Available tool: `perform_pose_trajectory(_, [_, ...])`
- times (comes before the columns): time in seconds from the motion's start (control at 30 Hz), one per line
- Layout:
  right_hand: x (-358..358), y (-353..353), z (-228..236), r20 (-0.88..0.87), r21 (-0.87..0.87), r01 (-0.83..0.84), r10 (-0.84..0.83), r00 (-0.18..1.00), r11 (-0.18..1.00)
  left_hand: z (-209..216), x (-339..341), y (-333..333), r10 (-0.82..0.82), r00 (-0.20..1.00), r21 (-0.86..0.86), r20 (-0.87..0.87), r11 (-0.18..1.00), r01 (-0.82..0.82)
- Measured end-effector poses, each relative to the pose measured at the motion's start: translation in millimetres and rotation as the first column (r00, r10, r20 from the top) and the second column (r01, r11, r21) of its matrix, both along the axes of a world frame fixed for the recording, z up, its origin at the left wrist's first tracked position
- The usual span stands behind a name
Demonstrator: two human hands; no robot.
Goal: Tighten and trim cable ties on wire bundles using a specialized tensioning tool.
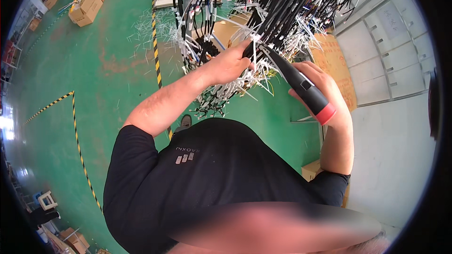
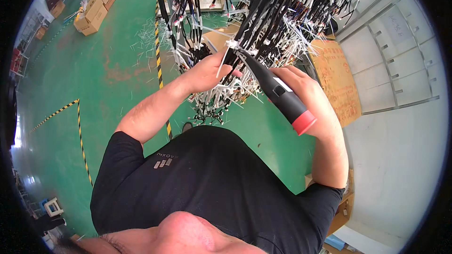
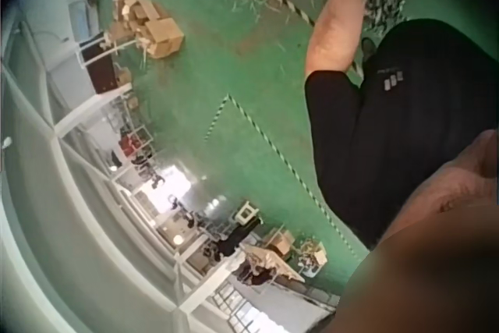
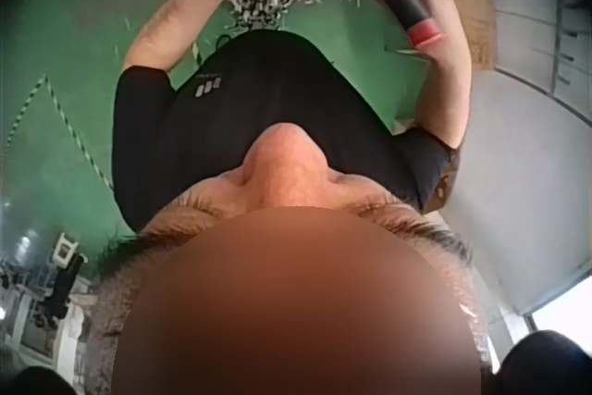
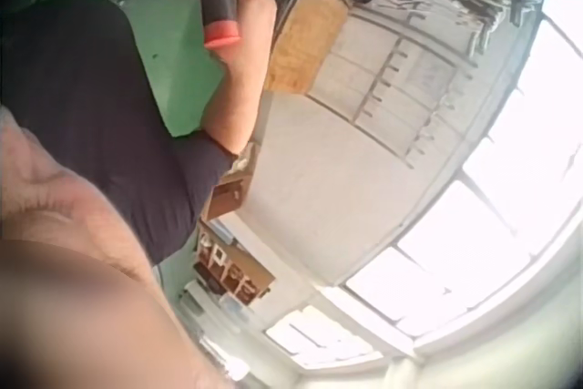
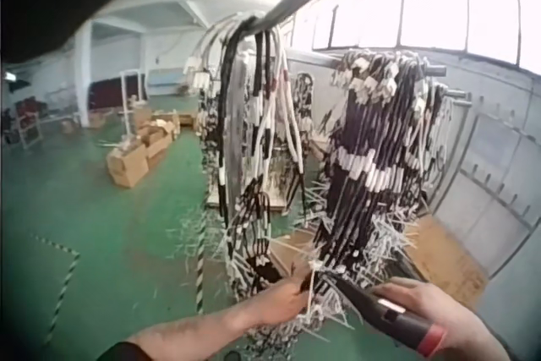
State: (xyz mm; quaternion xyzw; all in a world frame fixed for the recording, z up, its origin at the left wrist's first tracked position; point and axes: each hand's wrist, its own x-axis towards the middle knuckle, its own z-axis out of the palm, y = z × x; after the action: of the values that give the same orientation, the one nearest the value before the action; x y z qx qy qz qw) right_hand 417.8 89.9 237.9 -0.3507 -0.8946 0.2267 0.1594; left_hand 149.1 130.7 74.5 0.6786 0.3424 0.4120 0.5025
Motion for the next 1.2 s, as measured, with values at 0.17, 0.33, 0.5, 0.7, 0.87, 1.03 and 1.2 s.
perform_pose_trajectory(0.17, [-14, -9, -2, 0.049, 0.023, 0.02, -0.021, 0.999, 1.0, 20, -2, -8, 0.036, 0.997, 0.005, -0.066, 0.999, -0.036])
perform_pose_trajectory(0.33, [-10, -5, -35, 0.001, 0.156, 0.115, -0.117, 0.993, 0.981, 39, -5, -14, 0.003, 0.986, -0.031, -0.168, 0.999, -0.008])
perform_pose_trajectory(0.5, [6, 5, -57, 0.15, 0.192, 0.138, -0.168, 0.974, 0.972, 32, -10, -6, -0.002, 0.981, -0.059, -0.194, 0.998, -0.009])
perform_pose_trajectory(0.7, [8, 7, -66, 0.032, 0.39, 0.05, -0.068, 0.997, 0.92, 27, -18, 0, -0.061, 0.985, -0.171, -0.162, 0.985, 0.033])
perform_pose_trajectory(0.87, [23, 2, -113, -0.177, 0.38, 0.245, -0.19, 0.966, 0.892, 24, -19, 2, -0.026, 0.998, -0.188, 0.055, 0.981, 0.036])
perform_pose_trajectory(1.03, [14, -11, -127, -0.342, 0.019, 0.26, -0.238, 0.909, 0.965, 24, -12, -1, 0.123, 0.979, -0.202, 0.165, 0.975, -0.089])
perform_pose_trajectory(1.2, [15, -8, -133, -0.403, 0.058, 0.231, -0.188, 0.896, 0.971, 1, -25, 5, 0.107, 0.955, -0.218, 0.276, 0.975, -0.046])
